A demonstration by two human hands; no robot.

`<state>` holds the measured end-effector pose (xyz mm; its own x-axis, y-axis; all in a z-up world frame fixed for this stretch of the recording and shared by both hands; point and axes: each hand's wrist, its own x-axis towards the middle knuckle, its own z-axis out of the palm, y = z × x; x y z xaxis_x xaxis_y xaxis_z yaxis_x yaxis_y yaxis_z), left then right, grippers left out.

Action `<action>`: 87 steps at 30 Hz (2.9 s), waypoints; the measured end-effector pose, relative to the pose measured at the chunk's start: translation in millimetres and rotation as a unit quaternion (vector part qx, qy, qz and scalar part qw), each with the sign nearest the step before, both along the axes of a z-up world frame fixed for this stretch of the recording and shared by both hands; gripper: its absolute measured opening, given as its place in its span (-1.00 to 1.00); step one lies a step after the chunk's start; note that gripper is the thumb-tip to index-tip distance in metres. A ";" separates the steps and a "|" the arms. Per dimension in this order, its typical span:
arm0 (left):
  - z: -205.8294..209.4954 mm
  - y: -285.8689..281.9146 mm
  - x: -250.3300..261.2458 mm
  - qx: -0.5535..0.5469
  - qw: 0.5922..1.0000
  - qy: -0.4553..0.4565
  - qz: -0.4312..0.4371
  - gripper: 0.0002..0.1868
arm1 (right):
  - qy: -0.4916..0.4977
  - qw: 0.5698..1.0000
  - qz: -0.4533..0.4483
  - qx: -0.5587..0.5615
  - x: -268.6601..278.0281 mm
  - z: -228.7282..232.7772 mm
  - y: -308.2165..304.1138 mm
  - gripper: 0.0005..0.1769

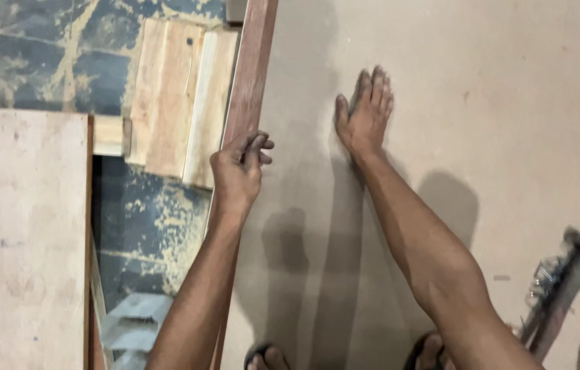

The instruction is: The person assembles wooden pieces by hammering nails and applying glue to the surfaces.

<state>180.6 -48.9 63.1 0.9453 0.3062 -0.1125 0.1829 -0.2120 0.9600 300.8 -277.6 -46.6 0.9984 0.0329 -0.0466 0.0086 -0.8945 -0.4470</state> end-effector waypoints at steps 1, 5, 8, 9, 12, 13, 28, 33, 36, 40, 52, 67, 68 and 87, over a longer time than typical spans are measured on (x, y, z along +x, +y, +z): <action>-2.5 -1.0 25.9 -0.003 1.000 0.003 -0.006 -0.81 | 0.006 1.000 -0.007 -0.003 23.6 3.0 3.3 -0.15; -13.1 -12.8 124.1 0.056 0.997 -0.041 -0.041 -0.77 | 0.047 0.998 -0.031 -0.037 100.0 22.2 12.6 -0.10; -28.6 -8.6 211.7 0.119 0.989 -0.079 -0.029 -0.74 | 0.057 0.996 -0.049 -0.057 114.2 31.1 17.4 -0.07; -37.8 -7.0 237.1 0.079 0.995 -0.057 -0.011 -0.72 | 0.063 0.995 -0.045 -0.061 108.6 32.2 15.9 -0.07; -63.5 -5.0 346.4 0.081 0.987 -0.138 0.033 -0.55 | 0.044 0.995 -0.058 -0.065 127.8 32.9 21.8 -0.05; -71.7 -2.6 382.6 0.089 0.986 -0.134 0.042 -0.48 | 0.043 0.995 -0.063 -0.067 132.1 32.8 21.9 -0.04; -44.7 72.3 574.8 0.223 0.892 0.288 -0.267 0.21 | 0.077 0.989 -0.076 -0.100 131.8 18.9 17.9 -0.04; -23.4 66.6 586.0 0.256 0.876 0.271 -0.305 0.16 | 0.093 0.988 -0.078 -0.095 133.2 13.0 17.8 -0.05; -28.5 67.2 576.8 0.261 0.895 0.219 -0.287 0.10 | 0.082 0.990 -0.077 -0.090 129.6 15.4 17.9 -0.06; -14.3 68.0 573.5 0.314 0.890 0.189 -0.272 0.09 | 0.084 0.990 -0.073 -0.089 128.8 13.5 15.5 -0.06; -15.0 171.3 567.8 0.326 0.918 0.223 -0.037 -0.68 | 0.052 0.992 -0.065 -0.091 130.0 16.1 15.7 -0.08; 124.3 165.6 476.0 0.449 0.890 0.069 -0.047 -0.78 | 0.037 0.994 -0.064 -0.084 130.9 22.4 17.6 -0.07; 136.1 160.7 453.7 0.446 0.891 0.070 -0.045 -0.77 | 0.041 0.993 -0.062 -0.089 129.2 21.8 15.3 -0.06; 330.9 -44.1 -25.2 0.428 0.875 -0.226 0.020 -0.49 | 0.438 0.584 0.042 0.682 -8.1 290.3 59.8 -0.28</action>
